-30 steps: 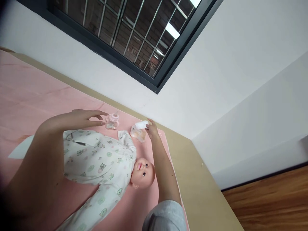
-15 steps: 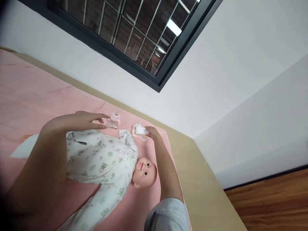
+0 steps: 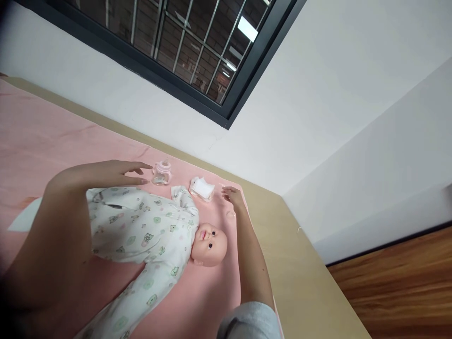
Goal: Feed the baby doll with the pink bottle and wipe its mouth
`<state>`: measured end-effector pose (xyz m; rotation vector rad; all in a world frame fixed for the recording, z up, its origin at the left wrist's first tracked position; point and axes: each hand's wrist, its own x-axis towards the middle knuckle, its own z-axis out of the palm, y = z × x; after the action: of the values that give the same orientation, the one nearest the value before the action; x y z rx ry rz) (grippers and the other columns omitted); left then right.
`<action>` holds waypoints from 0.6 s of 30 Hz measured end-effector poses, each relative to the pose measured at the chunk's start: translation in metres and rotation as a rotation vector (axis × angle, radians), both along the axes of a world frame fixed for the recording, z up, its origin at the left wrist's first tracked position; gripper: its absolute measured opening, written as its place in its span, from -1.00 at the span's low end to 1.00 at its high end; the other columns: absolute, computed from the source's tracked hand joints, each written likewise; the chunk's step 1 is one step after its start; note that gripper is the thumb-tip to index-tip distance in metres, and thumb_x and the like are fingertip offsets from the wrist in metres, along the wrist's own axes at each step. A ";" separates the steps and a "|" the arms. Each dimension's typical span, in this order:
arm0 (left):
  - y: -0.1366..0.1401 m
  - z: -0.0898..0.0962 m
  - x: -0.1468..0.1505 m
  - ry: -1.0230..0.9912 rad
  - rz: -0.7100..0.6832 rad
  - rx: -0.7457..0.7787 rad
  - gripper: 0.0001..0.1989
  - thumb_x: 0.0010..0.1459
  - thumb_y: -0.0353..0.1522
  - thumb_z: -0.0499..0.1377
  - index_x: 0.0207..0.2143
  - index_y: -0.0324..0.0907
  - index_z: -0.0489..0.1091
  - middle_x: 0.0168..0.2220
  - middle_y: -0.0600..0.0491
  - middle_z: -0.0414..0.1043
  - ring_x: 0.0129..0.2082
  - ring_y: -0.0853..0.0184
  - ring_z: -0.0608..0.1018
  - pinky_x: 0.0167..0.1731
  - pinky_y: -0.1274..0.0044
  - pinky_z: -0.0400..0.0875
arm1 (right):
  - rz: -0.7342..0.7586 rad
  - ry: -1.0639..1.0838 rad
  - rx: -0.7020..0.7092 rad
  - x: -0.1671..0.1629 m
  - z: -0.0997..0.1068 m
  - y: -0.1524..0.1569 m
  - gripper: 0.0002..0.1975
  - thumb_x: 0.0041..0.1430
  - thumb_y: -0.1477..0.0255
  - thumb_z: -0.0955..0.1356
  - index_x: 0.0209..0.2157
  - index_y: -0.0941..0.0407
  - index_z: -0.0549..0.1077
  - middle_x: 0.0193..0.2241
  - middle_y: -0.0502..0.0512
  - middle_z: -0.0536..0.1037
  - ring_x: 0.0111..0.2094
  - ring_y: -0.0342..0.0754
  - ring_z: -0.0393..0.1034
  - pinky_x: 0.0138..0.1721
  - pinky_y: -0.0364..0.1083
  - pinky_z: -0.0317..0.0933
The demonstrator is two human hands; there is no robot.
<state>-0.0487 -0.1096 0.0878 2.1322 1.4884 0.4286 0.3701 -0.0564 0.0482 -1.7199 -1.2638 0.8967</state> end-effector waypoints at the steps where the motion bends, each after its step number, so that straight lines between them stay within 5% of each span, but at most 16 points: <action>1: 0.000 0.000 0.000 -0.011 0.014 -0.028 -0.19 0.09 0.18 0.01 0.29 0.01 0.18 0.25 0.02 0.29 0.19 0.04 0.38 0.08 0.38 0.31 | -0.046 -0.021 0.084 0.008 -0.005 -0.005 -0.77 0.05 0.42 0.32 -0.26 0.14 0.53 -0.23 0.17 0.59 -0.26 -0.08 0.48 -0.17 -0.10 0.33; 4: 0.002 -0.001 -0.003 -0.094 0.026 -0.125 -0.18 0.12 0.17 0.02 0.33 0.00 0.07 0.28 -0.01 0.23 0.22 0.04 0.32 0.14 0.32 0.23 | -0.246 -0.198 0.254 0.029 -0.029 -0.020 -0.66 0.09 0.36 0.23 -0.15 0.17 0.49 -0.11 0.22 0.55 -0.11 -0.01 0.45 -0.08 -0.07 0.30; 8: 0.000 -0.001 -0.005 -0.133 0.128 -0.077 -0.16 0.15 0.14 0.04 0.36 0.00 -0.07 0.27 -0.09 0.21 0.19 0.03 0.33 0.16 0.25 0.19 | -0.447 -0.424 0.225 0.040 -0.071 -0.036 -0.47 0.14 0.27 0.21 0.10 0.23 0.33 0.11 0.33 0.40 0.11 0.08 0.33 0.05 -0.03 0.23; 14: -0.006 0.007 0.003 -0.235 0.363 0.171 -0.18 0.18 0.11 0.03 0.35 -0.04 -0.11 0.17 -0.08 0.32 0.12 0.09 0.40 0.09 0.31 0.30 | -0.503 -0.465 0.097 0.032 -0.108 -0.046 -0.23 0.01 0.32 0.35 0.25 0.28 0.14 0.18 0.46 0.29 0.17 0.19 0.27 0.12 0.02 0.17; 18: 0.017 0.002 0.014 -0.120 0.332 0.138 -0.15 0.20 0.11 -0.03 0.35 -0.18 -0.14 0.18 -0.14 0.31 0.09 0.06 0.41 0.06 0.30 0.30 | -0.477 -0.477 0.095 0.031 -0.112 -0.048 -0.23 -0.04 0.45 0.33 0.25 0.30 0.13 0.15 0.48 0.32 0.17 0.24 0.26 0.15 0.04 0.13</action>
<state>-0.0343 -0.0927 0.0893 1.9209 1.7915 0.7839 0.4013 -0.1048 -0.0636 -2.1040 -1.0811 0.1491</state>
